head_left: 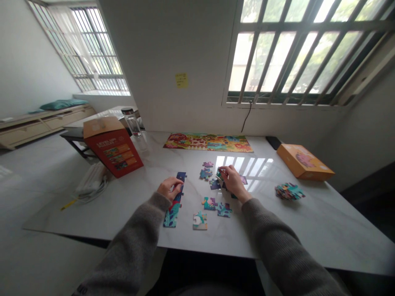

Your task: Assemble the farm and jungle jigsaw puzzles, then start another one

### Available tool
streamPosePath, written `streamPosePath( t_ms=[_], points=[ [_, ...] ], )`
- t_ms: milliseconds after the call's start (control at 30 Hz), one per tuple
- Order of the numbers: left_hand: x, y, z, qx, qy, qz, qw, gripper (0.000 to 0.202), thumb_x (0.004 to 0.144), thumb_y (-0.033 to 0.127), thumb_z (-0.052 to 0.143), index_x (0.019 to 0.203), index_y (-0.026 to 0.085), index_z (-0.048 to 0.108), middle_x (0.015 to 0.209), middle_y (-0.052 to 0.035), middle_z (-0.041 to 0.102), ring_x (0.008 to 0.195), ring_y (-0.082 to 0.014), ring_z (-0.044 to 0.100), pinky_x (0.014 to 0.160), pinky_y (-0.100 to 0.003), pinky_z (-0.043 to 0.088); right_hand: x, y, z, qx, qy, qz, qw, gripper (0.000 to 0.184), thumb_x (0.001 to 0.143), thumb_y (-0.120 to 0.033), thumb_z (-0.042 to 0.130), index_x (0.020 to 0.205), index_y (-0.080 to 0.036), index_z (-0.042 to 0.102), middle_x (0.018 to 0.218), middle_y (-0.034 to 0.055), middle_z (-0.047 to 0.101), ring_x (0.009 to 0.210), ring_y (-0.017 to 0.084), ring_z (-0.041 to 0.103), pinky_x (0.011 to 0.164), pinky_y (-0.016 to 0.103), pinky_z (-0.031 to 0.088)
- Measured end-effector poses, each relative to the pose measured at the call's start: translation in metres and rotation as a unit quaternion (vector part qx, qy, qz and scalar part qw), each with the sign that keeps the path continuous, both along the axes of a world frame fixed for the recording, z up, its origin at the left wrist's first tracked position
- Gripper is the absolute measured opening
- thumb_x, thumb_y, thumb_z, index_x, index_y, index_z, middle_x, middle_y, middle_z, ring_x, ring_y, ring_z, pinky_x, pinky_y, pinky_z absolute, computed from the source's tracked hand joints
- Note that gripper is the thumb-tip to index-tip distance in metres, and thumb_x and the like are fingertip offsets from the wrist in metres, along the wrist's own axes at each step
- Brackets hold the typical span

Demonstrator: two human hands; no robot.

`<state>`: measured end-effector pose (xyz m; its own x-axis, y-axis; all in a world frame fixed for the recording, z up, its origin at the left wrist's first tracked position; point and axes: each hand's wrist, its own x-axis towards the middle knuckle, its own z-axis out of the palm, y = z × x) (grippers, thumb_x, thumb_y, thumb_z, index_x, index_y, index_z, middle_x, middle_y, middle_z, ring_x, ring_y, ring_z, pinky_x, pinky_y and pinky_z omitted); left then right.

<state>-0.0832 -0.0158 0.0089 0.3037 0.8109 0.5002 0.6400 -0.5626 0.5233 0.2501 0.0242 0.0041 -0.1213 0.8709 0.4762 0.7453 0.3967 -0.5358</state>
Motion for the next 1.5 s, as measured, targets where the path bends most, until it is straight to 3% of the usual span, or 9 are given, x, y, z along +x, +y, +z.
streamPosePath(
  t_ms=[167, 300, 433, 567, 700, 867, 1133, 1300, 1500],
  points=[
    [0.003, 0.0, 0.002, 0.0, -0.003, -0.008, 1.0, 0.022, 0.091, 0.029, 0.051, 0.09, 0.02, 0.071, 0.086, -0.0047, 0.071, 0.08, -0.0192, 0.065, 0.079, -0.033, 0.053, -0.018, -0.02, 0.015, -0.002, 0.098, 0.061, 0.993, 0.028, 0.094, -0.028, 0.048, 0.113, -0.02, 0.068, 0.089, 0.0052, 0.06, 0.074, 0.018, 0.058, 0.072, 0.032, 0.05],
    [0.005, -0.002, 0.005, -0.001, 0.003, -0.015, 1.0, 0.021, 0.091, 0.028, 0.052, 0.09, 0.02, 0.071, 0.085, -0.0047, 0.071, 0.081, -0.0198, 0.065, 0.08, -0.034, 0.053, -0.051, -0.049, 0.023, -0.047, 0.093, 0.179, 0.978, 0.026, 0.096, -0.026, 0.05, 0.112, -0.021, 0.07, 0.089, 0.0051, 0.063, 0.076, 0.017, 0.06, 0.071, 0.029, 0.05],
    [0.005, -0.003, 0.004, -0.007, 0.017, -0.01, 1.0, 0.022, 0.091, 0.028, 0.052, 0.089, 0.021, 0.072, 0.085, -0.0048, 0.071, 0.082, -0.0201, 0.065, 0.081, -0.034, 0.053, -0.073, -0.063, 0.018, -0.076, 0.07, 0.213, 0.972, 0.025, 0.096, -0.023, 0.051, 0.114, -0.022, 0.068, 0.093, 0.0052, 0.069, 0.078, 0.016, 0.063, 0.073, 0.029, 0.051],
    [0.004, -0.002, 0.002, -0.013, 0.02, -0.013, 1.0, 0.022, 0.091, 0.029, 0.051, 0.09, 0.02, 0.072, 0.087, -0.0053, 0.072, 0.084, -0.0204, 0.065, 0.082, -0.035, 0.052, -0.081, -0.059, 0.008, -0.099, 0.063, 0.206, 0.972, 0.027, 0.094, -0.02, 0.055, 0.118, -0.024, 0.067, 0.092, 0.0022, 0.073, 0.077, 0.016, 0.064, 0.074, 0.029, 0.052],
    [0.003, -0.003, 0.002, -0.017, 0.026, -0.02, 0.999, 0.022, 0.092, 0.03, 0.052, 0.09, 0.021, 0.072, 0.088, -0.0056, 0.072, 0.086, -0.0213, 0.066, 0.083, -0.036, 0.052, -0.075, -0.047, 0.004, -0.048, 0.007, 0.187, 0.981, 0.031, 0.092, -0.015, 0.057, 0.12, -0.023, 0.067, 0.102, 0.005, 0.071, 0.081, 0.017, 0.063, 0.082, 0.033, 0.051],
    [0.002, -0.001, 0.0, -0.005, 0.02, -0.02, 1.0, 0.021, 0.091, 0.03, 0.052, 0.089, 0.021, 0.071, 0.086, -0.0049, 0.072, 0.084, -0.0213, 0.066, 0.082, -0.035, 0.051, -0.04, -0.025, 0.004, 0.021, -0.086, 0.077, 0.993, 0.026, 0.096, -0.015, 0.05, 0.11, -0.022, 0.071, 0.1, 0.0082, 0.071, 0.094, 0.024, 0.059, 0.089, 0.04, 0.046],
    [0.001, 0.0, -0.003, 0.003, 0.018, -0.023, 1.0, 0.022, 0.091, 0.03, 0.051, 0.089, 0.02, 0.071, 0.086, -0.005, 0.072, 0.083, -0.021, 0.066, 0.08, -0.035, 0.051, 0.018, 0.002, 0.0, 0.025, -0.13, -0.048, 0.99, 0.028, 0.097, -0.021, 0.048, 0.114, -0.023, 0.069, 0.109, 0.0099, 0.07, 0.102, 0.028, 0.056, 0.086, 0.04, 0.042],
    [0.001, -0.002, 0.0, -0.012, 0.022, -0.02, 0.999, 0.021, 0.091, 0.03, 0.052, 0.09, 0.021, 0.072, 0.087, -0.0048, 0.073, 0.085, -0.0207, 0.067, 0.082, -0.034, 0.052, 0.018, 0.01, -0.009, -0.013, -0.168, -0.043, 0.985, 0.024, 0.095, -0.026, 0.056, 0.116, -0.023, 0.066, 0.123, 0.0098, 0.067, 0.112, 0.028, 0.054, 0.089, 0.039, 0.04],
    [0.002, -0.002, 0.002, -0.016, 0.024, -0.016, 0.999, 0.024, 0.09, 0.03, 0.052, 0.089, 0.02, 0.072, 0.086, -0.0054, 0.073, 0.083, -0.0207, 0.067, 0.083, -0.034, 0.051, 0.013, 0.01, -0.004, -0.014, -0.176, -0.058, 0.983, 0.018, 0.092, -0.028, 0.062, 0.108, -0.021, 0.065, 0.111, 0.0101, 0.07, 0.106, 0.029, 0.057, 0.089, 0.04, 0.039]
  ],
)
